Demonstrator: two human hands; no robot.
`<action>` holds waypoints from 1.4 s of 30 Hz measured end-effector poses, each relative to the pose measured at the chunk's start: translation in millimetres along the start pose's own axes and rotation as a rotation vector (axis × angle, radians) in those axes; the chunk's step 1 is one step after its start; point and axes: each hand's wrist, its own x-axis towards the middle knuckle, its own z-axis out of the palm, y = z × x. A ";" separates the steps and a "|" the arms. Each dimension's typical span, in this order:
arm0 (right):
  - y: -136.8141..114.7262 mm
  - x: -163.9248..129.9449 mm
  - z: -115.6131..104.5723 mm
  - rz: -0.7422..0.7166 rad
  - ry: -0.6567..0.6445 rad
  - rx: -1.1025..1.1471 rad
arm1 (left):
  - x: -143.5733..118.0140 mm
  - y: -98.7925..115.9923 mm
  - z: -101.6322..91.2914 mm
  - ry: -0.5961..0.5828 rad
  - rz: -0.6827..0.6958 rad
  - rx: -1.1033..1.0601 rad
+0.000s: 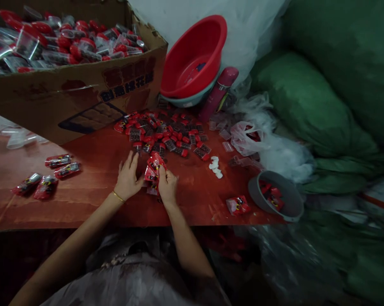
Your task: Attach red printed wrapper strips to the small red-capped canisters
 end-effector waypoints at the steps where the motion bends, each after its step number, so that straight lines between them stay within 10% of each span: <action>1: -0.6 -0.7 1.7 0.023 -0.005 0.016 | -1.6 0.1 -0.1 0.027 0.039 -0.101; 8: -4.9 2.3 12.5 -0.025 -0.102 -0.003 | 4.8 3.4 10.2 0.027 -0.261 -0.546; 22: -0.7 23.0 15.6 -0.131 0.059 -0.079 | 24.8 -9.4 18.6 0.017 -0.072 0.112; 27: -1.9 16.2 14.1 0.016 -0.005 0.173 | 13.7 5.4 3.9 0.101 -0.036 -0.294; 34: -18.8 -14.1 19.1 -0.047 -0.061 0.181 | 7.5 21.1 2.8 0.150 -0.506 -1.103; 42: 27.1 19.3 -66.0 -0.370 -0.251 -0.497 | 11.0 9.0 -20.0 0.200 -0.840 -1.310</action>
